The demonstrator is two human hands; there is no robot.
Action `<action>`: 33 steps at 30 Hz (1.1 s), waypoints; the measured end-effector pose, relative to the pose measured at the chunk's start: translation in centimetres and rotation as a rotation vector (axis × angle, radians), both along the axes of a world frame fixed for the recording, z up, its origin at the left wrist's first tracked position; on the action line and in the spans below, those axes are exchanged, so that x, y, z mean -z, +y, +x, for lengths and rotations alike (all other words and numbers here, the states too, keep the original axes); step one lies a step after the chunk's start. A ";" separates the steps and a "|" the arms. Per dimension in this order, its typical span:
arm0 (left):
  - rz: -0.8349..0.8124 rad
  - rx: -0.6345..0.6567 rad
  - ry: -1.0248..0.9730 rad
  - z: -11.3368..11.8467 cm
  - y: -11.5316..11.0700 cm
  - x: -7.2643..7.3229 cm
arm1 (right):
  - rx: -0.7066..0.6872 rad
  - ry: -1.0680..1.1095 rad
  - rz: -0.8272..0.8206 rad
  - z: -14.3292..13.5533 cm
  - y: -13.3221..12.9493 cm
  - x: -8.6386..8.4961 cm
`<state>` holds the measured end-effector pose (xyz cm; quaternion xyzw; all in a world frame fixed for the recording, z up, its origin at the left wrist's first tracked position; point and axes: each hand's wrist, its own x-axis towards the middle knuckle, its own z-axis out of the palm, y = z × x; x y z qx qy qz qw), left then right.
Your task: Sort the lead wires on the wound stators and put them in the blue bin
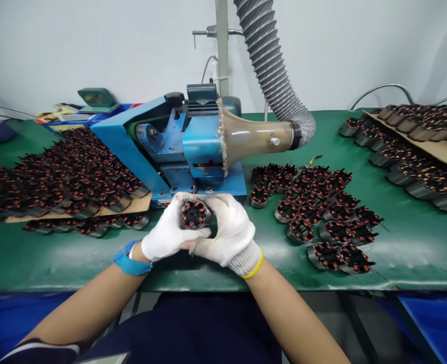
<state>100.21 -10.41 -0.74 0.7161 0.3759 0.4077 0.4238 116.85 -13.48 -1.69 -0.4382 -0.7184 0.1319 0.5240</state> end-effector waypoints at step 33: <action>0.640 -0.376 0.156 1.1 -0.7 1.7 | 0.029 0.949 -0.486 -2.5 -0.2 1.6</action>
